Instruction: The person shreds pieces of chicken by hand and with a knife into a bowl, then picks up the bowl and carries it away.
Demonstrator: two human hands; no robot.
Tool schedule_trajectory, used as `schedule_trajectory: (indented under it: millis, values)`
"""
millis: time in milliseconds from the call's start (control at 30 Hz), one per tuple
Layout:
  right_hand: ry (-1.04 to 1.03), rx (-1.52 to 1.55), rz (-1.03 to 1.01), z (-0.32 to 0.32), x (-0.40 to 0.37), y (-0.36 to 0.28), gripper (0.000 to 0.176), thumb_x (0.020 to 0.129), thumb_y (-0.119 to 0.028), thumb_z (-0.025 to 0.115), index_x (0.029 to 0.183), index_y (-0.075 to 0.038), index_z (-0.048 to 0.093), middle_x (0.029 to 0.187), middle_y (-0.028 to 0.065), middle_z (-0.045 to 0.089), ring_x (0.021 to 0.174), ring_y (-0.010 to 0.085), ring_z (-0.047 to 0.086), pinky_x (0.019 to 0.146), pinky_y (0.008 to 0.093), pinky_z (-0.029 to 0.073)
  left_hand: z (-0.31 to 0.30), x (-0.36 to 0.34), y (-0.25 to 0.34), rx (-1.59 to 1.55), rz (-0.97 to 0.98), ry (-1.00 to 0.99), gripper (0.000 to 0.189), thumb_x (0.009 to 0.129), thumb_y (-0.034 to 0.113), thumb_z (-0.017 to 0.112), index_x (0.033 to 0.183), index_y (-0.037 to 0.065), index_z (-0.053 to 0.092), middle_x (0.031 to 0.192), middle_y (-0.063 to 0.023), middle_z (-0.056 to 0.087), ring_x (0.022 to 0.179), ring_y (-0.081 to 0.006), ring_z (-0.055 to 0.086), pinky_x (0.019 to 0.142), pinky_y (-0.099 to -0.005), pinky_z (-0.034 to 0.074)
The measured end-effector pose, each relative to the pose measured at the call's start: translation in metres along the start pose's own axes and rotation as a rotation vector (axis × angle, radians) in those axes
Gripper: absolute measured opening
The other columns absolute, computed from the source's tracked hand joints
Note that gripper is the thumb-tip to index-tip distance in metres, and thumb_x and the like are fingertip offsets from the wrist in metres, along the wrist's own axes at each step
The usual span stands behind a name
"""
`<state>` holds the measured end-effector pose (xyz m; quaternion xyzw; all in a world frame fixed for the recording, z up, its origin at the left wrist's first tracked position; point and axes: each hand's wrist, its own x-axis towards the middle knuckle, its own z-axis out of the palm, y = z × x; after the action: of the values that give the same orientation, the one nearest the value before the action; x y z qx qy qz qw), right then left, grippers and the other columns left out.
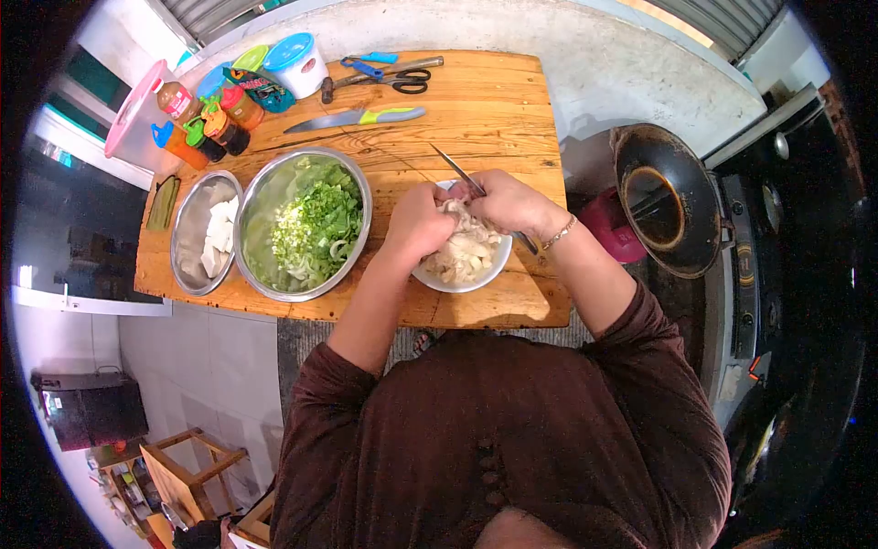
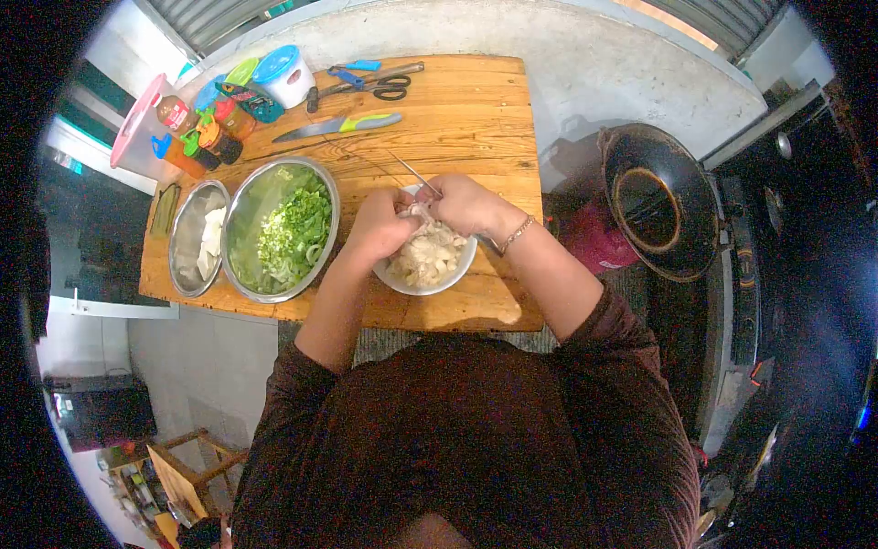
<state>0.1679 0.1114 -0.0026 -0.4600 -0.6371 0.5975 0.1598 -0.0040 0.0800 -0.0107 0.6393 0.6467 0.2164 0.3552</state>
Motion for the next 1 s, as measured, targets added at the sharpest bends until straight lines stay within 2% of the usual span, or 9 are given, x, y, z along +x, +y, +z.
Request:
schedule_trajectory:
  millis: [200,300,400,533,633,700,767,933,1000]
  values:
    - [0.036,0.032,-0.199,-0.003,-0.016,0.006,0.027,0.078,0.002,0.064,0.105,0.002,0.062,0.086,0.0008,0.063,0.078,0.0072,0.059,0.068,0.0237,0.049,-0.014,-0.016,0.008,-0.145,0.11,-0.041,0.039,0.068,0.009,0.072,0.103,-0.007,0.063,0.095,-0.0184,0.068,0.087,-0.0269,0.067,0.079,-0.0357,0.051]
    - [0.052,0.232,-0.215,0.004,-0.027,0.01,0.028,0.071,-0.001,0.067,0.098,0.004,0.065,0.087,0.0064,0.066,0.081,0.0121,0.062,0.074,0.027,0.049,-0.011,-0.021,0.0,-0.169,0.229,-0.045,0.037,0.068,0.008,0.071,0.101,-0.006,0.063,0.094,-0.0166,0.068,0.086,-0.0259,0.067,0.08,-0.0355,0.051]
    - [0.021,0.029,-0.233,0.008,-0.03,0.022,0.029,0.078,-0.001,0.069,0.106,0.004,0.062,0.093,0.0053,0.066,0.089,0.0111,0.059,0.08,0.0278,0.049,-0.011,-0.03,-0.001,-0.1,0.194,-0.099,0.033,0.068,0.007,0.069,0.099,-0.004,0.064,0.095,-0.0157,0.067,0.089,-0.0248,0.066,0.081,-0.0348,0.05]
    - [0.022,-0.345,-0.138,0.008,-0.045,0.008,0.028,0.08,-0.002,0.067,0.108,0.001,0.065,0.093,0.0114,0.067,0.088,0.0129,0.059,0.082,0.0295,0.048,-0.012,-0.037,-0.001,0.145,0.395,-0.128,0.026,0.07,0.005,0.066,0.095,0.0,0.067,0.09,-0.0167,0.067,0.086,-0.0281,0.066,0.079,-0.037,0.05]
    - [0.0,-0.352,-0.282,0.003,-0.051,0.015,0.028,0.082,-0.001,0.064,0.111,-0.001,0.066,0.088,0.0075,0.065,0.08,0.0103,0.057,0.075,0.0279,0.049,-0.024,-0.043,0.003,0.062,0.439,-0.177,0.023,0.072,0.004,0.064,0.095,0.002,0.068,0.086,-0.0177,0.067,0.085,-0.0325,0.065,0.078,-0.0399,0.05]
    - [0.055,-0.267,-0.165,-0.001,-0.058,0.005,0.028,0.082,-0.007,0.063,0.11,-0.003,0.067,0.089,0.0155,0.067,0.082,0.0192,0.063,0.076,0.0315,0.05,-0.029,-0.044,0.003,-0.104,0.413,-0.156,0.022,0.075,0.003,0.061,0.096,0.002,0.068,0.085,-0.0189,0.067,0.085,-0.035,0.065,0.077,-0.0417,0.05]
    - [0.116,-0.159,-0.119,0.0,-0.06,-0.001,0.029,0.082,-0.009,0.062,0.11,-0.003,0.068,0.088,0.018,0.067,0.081,0.022,0.066,0.075,0.0326,0.051,-0.025,-0.033,-0.001,0.032,0.371,0.012,0.021,0.078,0.004,0.058,0.097,0.001,0.068,0.088,-0.0204,0.067,0.086,-0.0364,0.065,0.078,-0.043,0.05]
    - [0.189,-0.182,-0.146,0.004,-0.048,0.012,0.022,0.085,-0.004,0.062,0.106,0.002,0.066,0.073,-0.0006,0.057,0.068,0.0057,0.049,0.064,0.0246,0.045,-0.001,-0.009,-0.006,0.308,0.33,0.124,0.021,0.084,0.011,0.055,0.097,0.001,0.068,0.092,-0.0223,0.067,0.085,-0.039,0.064,0.078,-0.0454,0.05]
    - [0.192,-0.216,-0.188,0.005,-0.046,0.016,0.019,0.084,-0.004,0.064,0.102,0.003,0.066,0.074,0.0006,0.059,0.07,0.0063,0.051,0.065,0.025,0.046,0.008,-0.002,-0.005,0.413,0.255,0.046,0.022,0.084,0.015,0.056,0.098,0.002,0.068,0.091,-0.0218,0.067,0.086,-0.039,0.064,0.078,-0.0462,0.05]
